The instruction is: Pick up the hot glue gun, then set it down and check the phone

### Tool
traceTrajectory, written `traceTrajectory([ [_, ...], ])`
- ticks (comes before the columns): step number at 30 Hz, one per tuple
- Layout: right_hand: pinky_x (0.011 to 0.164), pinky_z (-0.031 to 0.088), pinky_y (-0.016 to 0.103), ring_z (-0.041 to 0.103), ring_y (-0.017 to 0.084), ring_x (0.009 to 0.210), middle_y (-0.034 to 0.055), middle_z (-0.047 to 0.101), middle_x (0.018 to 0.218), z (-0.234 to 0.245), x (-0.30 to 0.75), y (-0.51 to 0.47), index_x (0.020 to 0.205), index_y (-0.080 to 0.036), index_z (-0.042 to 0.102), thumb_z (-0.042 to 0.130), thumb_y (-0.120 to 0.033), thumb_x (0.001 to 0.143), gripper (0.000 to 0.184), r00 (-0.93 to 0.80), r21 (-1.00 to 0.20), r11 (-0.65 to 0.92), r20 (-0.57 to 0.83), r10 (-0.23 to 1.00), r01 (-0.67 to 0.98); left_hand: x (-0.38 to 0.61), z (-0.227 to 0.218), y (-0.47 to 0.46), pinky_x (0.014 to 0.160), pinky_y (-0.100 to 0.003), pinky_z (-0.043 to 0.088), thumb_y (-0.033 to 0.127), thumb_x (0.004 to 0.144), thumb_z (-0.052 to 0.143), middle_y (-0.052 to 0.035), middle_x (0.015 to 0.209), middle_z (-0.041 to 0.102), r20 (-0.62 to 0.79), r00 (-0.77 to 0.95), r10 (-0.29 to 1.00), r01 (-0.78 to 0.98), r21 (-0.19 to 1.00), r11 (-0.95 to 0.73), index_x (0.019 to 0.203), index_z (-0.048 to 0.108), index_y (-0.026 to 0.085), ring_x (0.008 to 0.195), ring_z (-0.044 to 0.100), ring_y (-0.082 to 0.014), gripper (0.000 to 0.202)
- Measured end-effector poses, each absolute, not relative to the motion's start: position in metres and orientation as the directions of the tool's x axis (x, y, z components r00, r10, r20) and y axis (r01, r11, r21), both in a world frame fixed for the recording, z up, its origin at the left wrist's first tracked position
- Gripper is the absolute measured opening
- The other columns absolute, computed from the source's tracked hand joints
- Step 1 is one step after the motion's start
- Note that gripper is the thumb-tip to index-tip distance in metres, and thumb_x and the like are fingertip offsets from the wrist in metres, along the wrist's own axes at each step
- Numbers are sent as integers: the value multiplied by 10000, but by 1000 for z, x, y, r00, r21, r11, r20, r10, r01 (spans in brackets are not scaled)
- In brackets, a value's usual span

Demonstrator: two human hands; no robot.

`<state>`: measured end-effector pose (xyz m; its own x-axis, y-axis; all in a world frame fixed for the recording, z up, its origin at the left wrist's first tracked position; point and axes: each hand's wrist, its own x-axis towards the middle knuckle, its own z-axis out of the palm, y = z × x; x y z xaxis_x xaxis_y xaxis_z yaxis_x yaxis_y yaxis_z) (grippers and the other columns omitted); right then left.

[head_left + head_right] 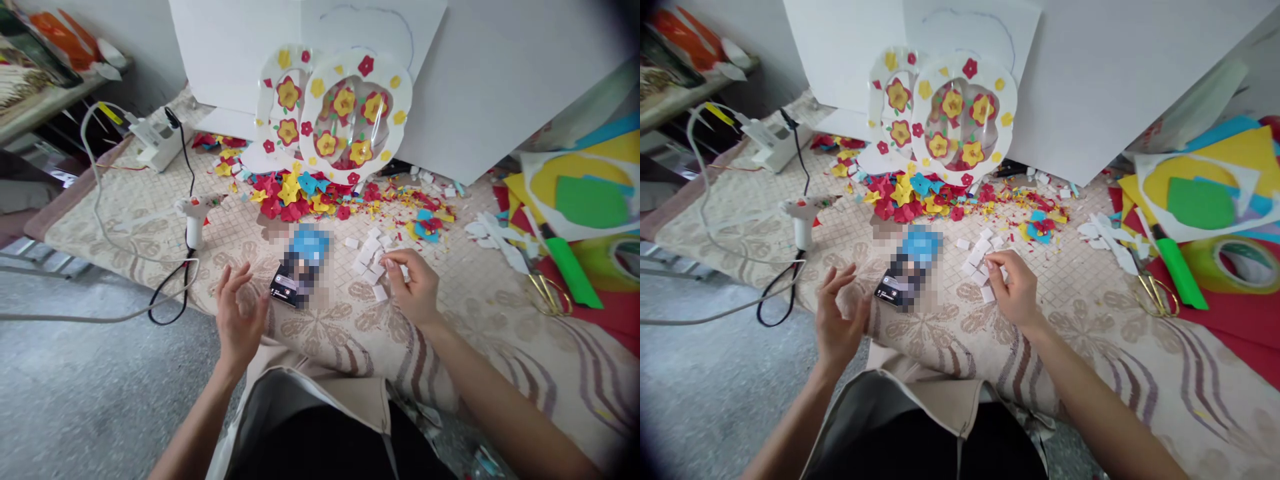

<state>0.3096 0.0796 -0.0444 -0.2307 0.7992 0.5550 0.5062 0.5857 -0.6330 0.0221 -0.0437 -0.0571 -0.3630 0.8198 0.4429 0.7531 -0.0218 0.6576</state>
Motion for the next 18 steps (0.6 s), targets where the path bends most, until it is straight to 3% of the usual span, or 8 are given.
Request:
traceTrajectory([
  [3,762,515,339,650,183,835,45,684,876,-43,307,77,955,-221,637,521,-203,929,120,-275,-620,615,559,782,487,29,-64,-37,1177,-604,184,388,817,680,-213,1502,384,304,-430,850,742,655,141,1368,389,151,1496,123,-359,667],
  [6,756,517,336,653,180,827,41,684,870,-41,307,75,957,-224,636,520,-187,926,126,-295,-618,632,565,771,469,32,-68,-29,1168,-647,106,475,783,687,-237,1560,256,218,-474,853,737,628,249,1449,297,132,1490,68,-414,844],
  [18,754,518,328,656,177,832,43,688,875,-41,313,75,952,-215,642,518,-175,924,133,-290,-647,603,532,795,467,39,-68,-25,1154,-670,62,477,760,694,-231,1563,264,188,-502,844,743,594,310,1485,267,145,1488,54,-427,905],
])
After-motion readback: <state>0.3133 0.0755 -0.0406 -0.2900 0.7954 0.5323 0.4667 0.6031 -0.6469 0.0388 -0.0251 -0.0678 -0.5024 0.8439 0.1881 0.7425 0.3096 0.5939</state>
